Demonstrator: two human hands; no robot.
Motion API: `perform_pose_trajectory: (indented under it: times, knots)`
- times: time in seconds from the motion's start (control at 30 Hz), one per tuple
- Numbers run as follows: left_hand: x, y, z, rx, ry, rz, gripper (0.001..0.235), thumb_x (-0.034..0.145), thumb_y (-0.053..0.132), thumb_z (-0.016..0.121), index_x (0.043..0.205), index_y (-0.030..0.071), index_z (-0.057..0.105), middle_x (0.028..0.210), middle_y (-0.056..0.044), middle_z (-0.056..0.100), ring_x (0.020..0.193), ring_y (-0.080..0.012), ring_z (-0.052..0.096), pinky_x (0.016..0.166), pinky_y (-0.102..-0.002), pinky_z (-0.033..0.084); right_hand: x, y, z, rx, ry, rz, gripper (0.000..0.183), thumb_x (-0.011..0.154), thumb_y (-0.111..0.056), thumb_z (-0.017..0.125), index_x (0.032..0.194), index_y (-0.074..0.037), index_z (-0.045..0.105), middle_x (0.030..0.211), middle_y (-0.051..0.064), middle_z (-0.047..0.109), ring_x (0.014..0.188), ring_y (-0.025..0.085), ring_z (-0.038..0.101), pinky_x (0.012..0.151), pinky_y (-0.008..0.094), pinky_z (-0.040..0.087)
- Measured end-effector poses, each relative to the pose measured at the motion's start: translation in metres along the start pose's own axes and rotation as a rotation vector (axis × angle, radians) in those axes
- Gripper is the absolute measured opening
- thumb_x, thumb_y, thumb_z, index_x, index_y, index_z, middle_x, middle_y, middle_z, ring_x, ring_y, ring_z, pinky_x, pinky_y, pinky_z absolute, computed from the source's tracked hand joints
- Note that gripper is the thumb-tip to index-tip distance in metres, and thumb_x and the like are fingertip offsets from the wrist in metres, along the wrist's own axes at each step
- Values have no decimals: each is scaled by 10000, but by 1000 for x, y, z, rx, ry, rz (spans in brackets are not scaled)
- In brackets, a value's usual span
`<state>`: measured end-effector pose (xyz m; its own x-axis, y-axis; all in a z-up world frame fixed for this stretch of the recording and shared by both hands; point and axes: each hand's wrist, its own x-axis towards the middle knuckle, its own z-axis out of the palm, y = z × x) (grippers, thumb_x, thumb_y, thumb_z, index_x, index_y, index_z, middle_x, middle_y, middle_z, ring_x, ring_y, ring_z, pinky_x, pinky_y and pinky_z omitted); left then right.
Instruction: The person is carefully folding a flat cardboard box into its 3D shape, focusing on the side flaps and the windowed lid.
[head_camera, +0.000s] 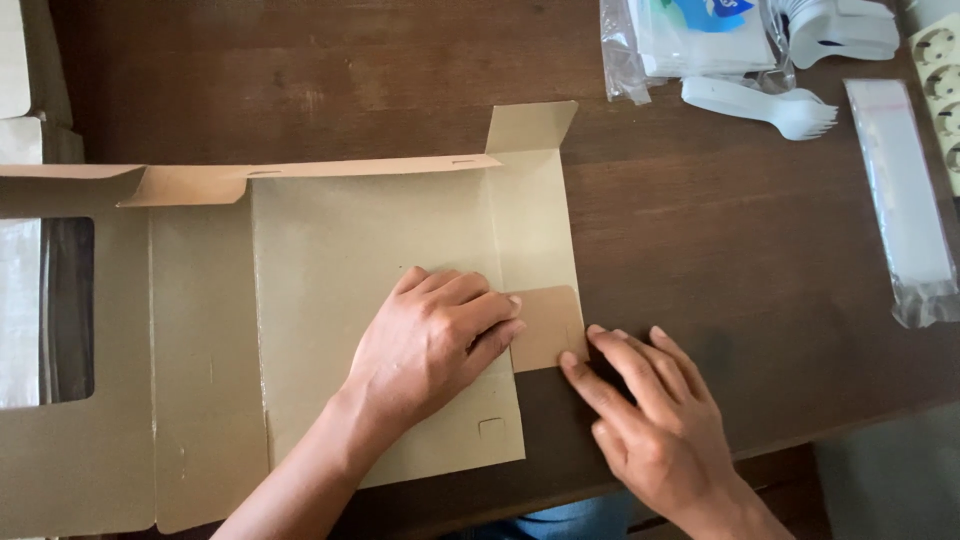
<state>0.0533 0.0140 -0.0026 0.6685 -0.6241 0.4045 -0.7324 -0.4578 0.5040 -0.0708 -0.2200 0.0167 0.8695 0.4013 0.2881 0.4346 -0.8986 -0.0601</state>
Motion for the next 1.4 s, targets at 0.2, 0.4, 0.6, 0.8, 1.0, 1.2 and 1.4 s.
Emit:
perform_pose_trajectory:
  times: [0.2,0.4,0.6,0.8,1.0,1.2,1.4]
  knots:
    - [-2,0,0,13,22,0,140,1023,266,654,941,169,712,785,16,585,667,-221,560,634,-362,369,-10,9,-5,-46,8,47,506,813,78,599,1261,-123,721,1351,136,648,1163,286,636,1132,518,473]
    - [-1,1,1,2,24,0,166,1027,271,632,938,160,717,792,9,604,684,-229,586,654,-368,389,-22,15,-2,114,-33,115,582,817,42,519,1350,-141,660,1437,108,573,1229,276,579,1177,531,415]
    - [-2,-1,3,21,44,12,164,1021,290,651,927,167,706,796,10,604,675,-239,585,668,-378,399,-6,-19,10,235,25,209,520,915,-143,541,1432,-147,592,1514,180,495,1366,345,486,1229,555,326]
    - [-2,-1,2,12,25,3,156,1017,283,642,942,158,697,814,8,621,690,-240,599,656,-386,403,19,-40,7,164,-22,81,400,1046,-281,422,1340,-177,674,1434,158,533,1316,326,515,1180,555,318]
    - [-1,0,1,2,20,0,143,1018,268,644,960,153,708,805,7,603,673,-240,575,659,-382,403,20,-33,7,130,-1,50,376,1034,-256,452,1329,-209,681,1418,124,565,1263,297,559,1157,520,370]
    - [-2,-1,2,7,23,0,140,1022,267,649,944,163,701,805,12,582,677,-229,568,653,-372,390,17,-27,9,106,-15,24,388,1032,-264,454,1346,-193,669,1454,118,564,1268,290,567,1156,511,383]
    - [-2,0,0,16,22,3,140,1025,264,647,958,165,719,852,12,634,708,-224,596,652,-371,397,12,-15,5,129,21,27,384,1023,-218,450,1320,-150,684,1399,126,609,1244,282,600,1148,513,399]
